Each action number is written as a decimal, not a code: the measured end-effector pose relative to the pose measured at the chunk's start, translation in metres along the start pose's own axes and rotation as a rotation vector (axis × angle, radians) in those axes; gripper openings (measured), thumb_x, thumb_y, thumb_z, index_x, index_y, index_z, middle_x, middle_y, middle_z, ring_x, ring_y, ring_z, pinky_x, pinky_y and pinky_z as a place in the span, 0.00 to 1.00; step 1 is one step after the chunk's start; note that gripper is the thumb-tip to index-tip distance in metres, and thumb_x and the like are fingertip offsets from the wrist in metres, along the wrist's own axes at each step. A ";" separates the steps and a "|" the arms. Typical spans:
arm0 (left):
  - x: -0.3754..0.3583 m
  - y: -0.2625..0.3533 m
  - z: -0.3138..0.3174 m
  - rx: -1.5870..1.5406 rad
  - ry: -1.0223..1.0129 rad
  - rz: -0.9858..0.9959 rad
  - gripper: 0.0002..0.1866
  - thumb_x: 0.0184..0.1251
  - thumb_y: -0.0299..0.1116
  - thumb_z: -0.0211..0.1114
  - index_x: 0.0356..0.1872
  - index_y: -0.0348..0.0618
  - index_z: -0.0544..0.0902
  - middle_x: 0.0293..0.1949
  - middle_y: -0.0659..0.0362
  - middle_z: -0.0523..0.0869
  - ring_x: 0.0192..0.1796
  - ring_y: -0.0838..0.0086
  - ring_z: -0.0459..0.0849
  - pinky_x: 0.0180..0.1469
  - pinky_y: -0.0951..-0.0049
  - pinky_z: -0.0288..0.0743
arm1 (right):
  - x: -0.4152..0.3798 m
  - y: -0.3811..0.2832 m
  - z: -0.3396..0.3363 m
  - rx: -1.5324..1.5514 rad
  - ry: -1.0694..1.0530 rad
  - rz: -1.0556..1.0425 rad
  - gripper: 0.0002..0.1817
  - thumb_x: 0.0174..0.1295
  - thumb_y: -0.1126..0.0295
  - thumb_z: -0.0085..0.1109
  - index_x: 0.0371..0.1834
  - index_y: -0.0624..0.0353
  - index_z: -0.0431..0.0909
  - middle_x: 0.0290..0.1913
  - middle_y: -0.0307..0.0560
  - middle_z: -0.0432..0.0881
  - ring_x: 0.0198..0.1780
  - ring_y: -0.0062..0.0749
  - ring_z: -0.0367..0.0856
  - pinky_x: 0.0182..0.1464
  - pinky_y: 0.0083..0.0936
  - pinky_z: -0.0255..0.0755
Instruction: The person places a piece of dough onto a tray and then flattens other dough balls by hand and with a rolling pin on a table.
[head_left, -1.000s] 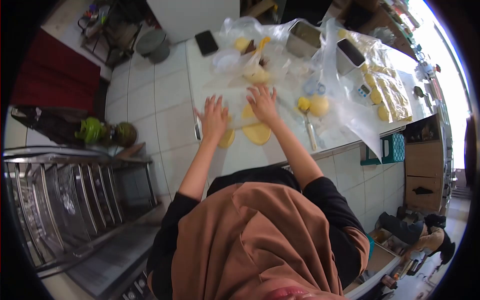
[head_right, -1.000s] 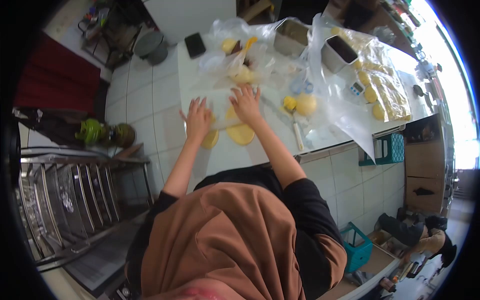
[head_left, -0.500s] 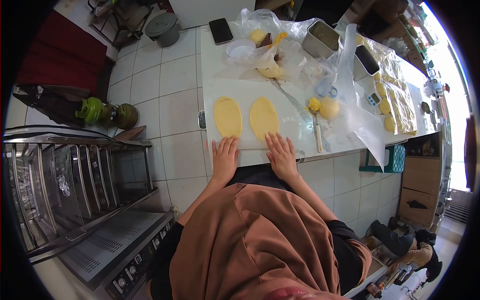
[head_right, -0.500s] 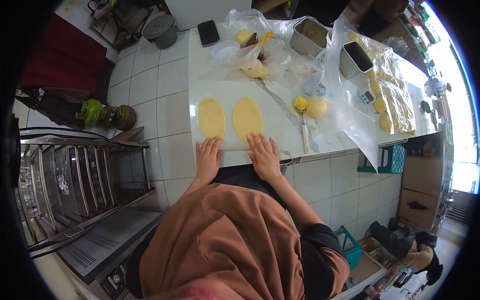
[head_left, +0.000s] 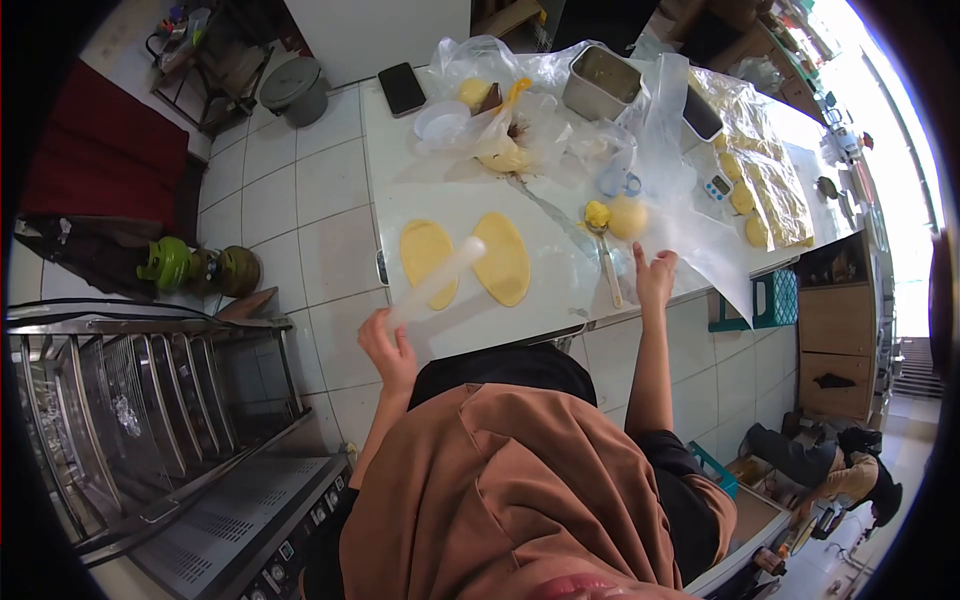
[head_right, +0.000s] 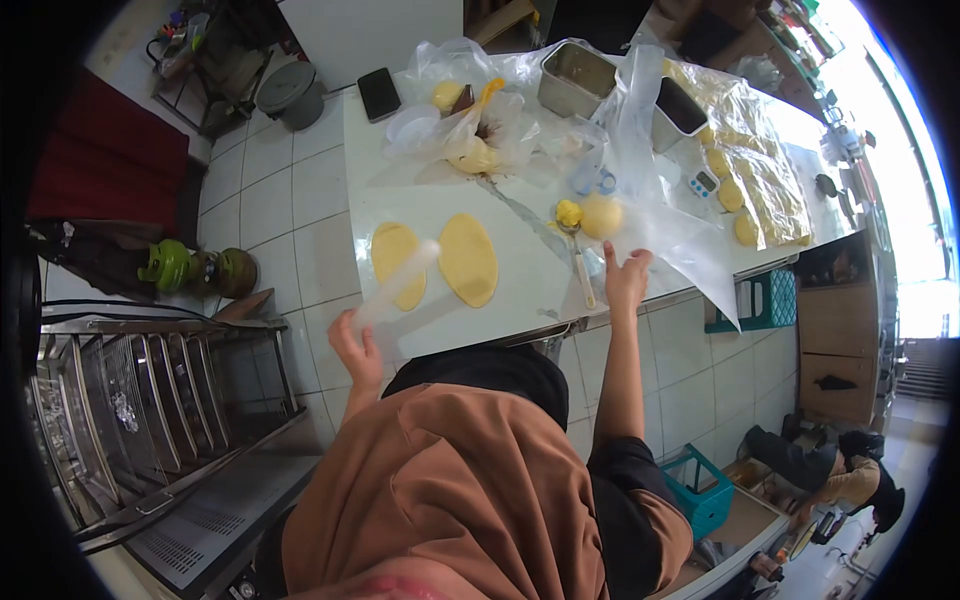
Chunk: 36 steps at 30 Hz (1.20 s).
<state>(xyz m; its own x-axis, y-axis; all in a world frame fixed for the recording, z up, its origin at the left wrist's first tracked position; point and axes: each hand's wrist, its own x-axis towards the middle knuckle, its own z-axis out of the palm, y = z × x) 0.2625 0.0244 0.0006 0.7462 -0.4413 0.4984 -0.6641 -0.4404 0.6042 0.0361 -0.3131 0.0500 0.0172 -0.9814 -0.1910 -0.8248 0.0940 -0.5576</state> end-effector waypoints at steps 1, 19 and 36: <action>0.004 -0.002 -0.001 -0.013 0.039 -0.038 0.18 0.57 0.25 0.59 0.50 0.39 0.72 0.47 0.51 0.75 0.52 0.56 0.69 0.57 0.57 0.58 | 0.010 0.013 0.007 0.036 0.102 -0.009 0.38 0.53 0.54 0.65 0.59 0.63 0.55 0.52 0.63 0.72 0.54 0.54 0.72 0.56 0.37 0.65; 0.065 -0.003 0.019 -0.136 0.256 -0.164 0.16 0.66 0.29 0.56 0.53 0.37 0.69 0.49 0.51 0.72 0.52 0.59 0.70 0.54 0.62 0.64 | 0.197 -0.056 -0.019 1.125 -0.052 -0.212 0.04 0.61 0.77 0.53 0.38 0.58 0.71 0.33 0.41 0.77 0.35 0.29 0.81 0.32 0.22 0.73; 0.081 -0.003 0.033 -0.170 0.334 -0.276 0.17 0.68 0.31 0.54 0.53 0.34 0.68 0.51 0.50 0.72 0.53 0.61 0.71 0.56 0.63 0.64 | 0.204 -0.041 -0.044 1.550 -0.297 -0.397 0.08 0.63 0.70 0.54 0.41 0.57 0.69 0.41 0.40 0.75 0.42 0.34 0.78 0.50 0.31 0.75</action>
<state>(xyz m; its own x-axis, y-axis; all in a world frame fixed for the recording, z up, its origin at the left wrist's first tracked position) 0.3233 -0.0356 0.0187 0.8867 -0.0377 0.4607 -0.4422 -0.3597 0.8216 0.0484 -0.5249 0.0697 0.3320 -0.9360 0.1168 0.5823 0.1059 -0.8060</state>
